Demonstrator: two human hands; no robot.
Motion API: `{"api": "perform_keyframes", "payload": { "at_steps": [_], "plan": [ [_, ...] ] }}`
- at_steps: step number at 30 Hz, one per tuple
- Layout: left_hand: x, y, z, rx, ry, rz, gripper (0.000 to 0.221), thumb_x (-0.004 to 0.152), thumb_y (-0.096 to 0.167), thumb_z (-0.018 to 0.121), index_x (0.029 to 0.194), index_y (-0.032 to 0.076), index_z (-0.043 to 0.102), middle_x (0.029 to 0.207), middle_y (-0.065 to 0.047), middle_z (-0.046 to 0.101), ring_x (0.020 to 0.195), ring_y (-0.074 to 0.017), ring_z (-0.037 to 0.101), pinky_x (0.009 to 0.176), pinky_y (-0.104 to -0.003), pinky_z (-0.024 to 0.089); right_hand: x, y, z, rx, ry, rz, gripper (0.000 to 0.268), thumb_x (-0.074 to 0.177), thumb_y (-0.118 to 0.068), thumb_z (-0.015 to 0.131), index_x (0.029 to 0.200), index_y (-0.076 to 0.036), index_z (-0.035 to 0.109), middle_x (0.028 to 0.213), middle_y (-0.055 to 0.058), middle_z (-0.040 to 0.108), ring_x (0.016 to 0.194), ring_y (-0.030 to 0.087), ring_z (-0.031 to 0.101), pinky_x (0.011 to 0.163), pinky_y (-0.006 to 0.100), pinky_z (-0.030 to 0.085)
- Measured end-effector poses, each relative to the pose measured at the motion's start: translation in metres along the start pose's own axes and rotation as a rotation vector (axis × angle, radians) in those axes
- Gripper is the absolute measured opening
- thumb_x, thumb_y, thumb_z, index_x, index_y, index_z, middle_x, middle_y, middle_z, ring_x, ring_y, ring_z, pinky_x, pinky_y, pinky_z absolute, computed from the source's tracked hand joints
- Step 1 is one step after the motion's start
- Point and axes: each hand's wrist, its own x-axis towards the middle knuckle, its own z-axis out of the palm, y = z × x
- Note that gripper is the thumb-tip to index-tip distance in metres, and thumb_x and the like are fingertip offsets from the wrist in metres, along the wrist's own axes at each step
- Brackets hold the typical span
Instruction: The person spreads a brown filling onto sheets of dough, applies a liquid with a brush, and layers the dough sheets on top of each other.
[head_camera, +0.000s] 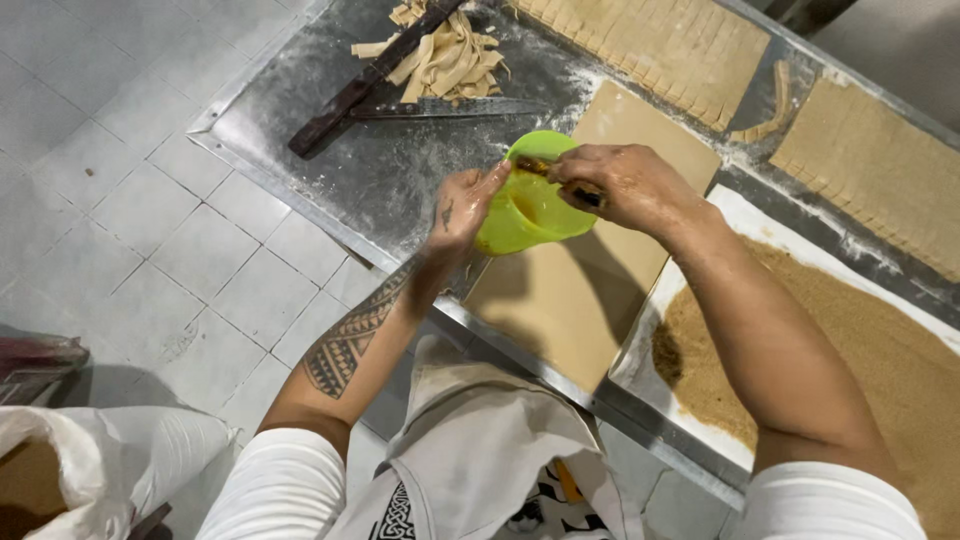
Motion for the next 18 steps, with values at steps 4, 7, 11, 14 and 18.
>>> {"api": "perform_keyframes", "payload": {
  "at_steps": [4, 7, 11, 14, 18],
  "plan": [
    [0.020, 0.008, 0.012, 0.069, 0.066, -0.019, 0.047, 0.093, 0.045, 0.071, 0.065, 0.008, 0.061, 0.061, 0.001, 0.058, 0.054, -0.0079, 0.050, 0.047, -0.029, 0.041, -0.011, 0.003, -0.020, -0.075, 0.074, -0.045, 0.032, 0.083, -0.008, 0.079, 0.115, -0.015, 0.074, 0.125, 0.004, 0.074, 0.105, 0.026, 0.072, 0.089, 0.037, 0.059],
    [0.023, 0.010, 0.021, 0.022, 0.074, 0.008, 0.048, 0.093, 0.044, 0.072, 0.065, 0.008, 0.059, 0.062, 0.000, 0.058, 0.054, -0.0081, 0.049, 0.046, -0.030, 0.040, -0.025, 0.010, -0.028, -0.008, 0.154, -0.021, 0.031, 0.084, -0.008, 0.080, 0.113, -0.014, 0.073, 0.126, 0.004, 0.073, 0.110, 0.025, 0.072, 0.094, 0.034, 0.059],
    [0.022, 0.004, 0.034, -0.136, 0.039, 0.089, 0.047, 0.094, 0.042, 0.073, 0.067, 0.007, 0.057, 0.065, -0.001, 0.060, 0.057, -0.0094, 0.050, 0.047, -0.031, 0.040, -0.045, 0.036, -0.024, 0.215, 0.310, 0.009, 0.020, 0.095, -0.010, 0.080, 0.112, -0.015, 0.071, 0.123, 0.005, 0.074, 0.117, 0.024, 0.073, 0.099, 0.035, 0.058],
    [0.022, -0.012, 0.031, 0.042, 0.133, 0.062, 0.047, 0.093, 0.046, 0.071, 0.068, 0.008, 0.060, 0.063, 0.001, 0.056, 0.056, -0.0104, 0.048, 0.048, -0.033, 0.041, -0.070, 0.059, -0.015, 0.555, 0.394, 0.257, 0.016, 0.099, -0.011, 0.077, 0.114, -0.015, 0.071, 0.125, 0.009, 0.074, 0.115, 0.025, 0.074, 0.091, 0.037, 0.060],
    [0.032, -0.062, 0.000, -0.077, 0.349, -0.042, 0.044, 0.089, 0.051, 0.076, 0.082, 0.007, 0.071, 0.073, -0.001, 0.059, 0.064, -0.0128, 0.049, 0.056, -0.032, 0.041, -0.121, 0.103, 0.009, 0.761, 0.507, 0.468, 0.015, 0.102, -0.015, 0.075, 0.116, -0.014, 0.072, 0.123, 0.014, 0.074, 0.108, 0.026, 0.074, 0.096, 0.038, 0.065]
  ]
}}
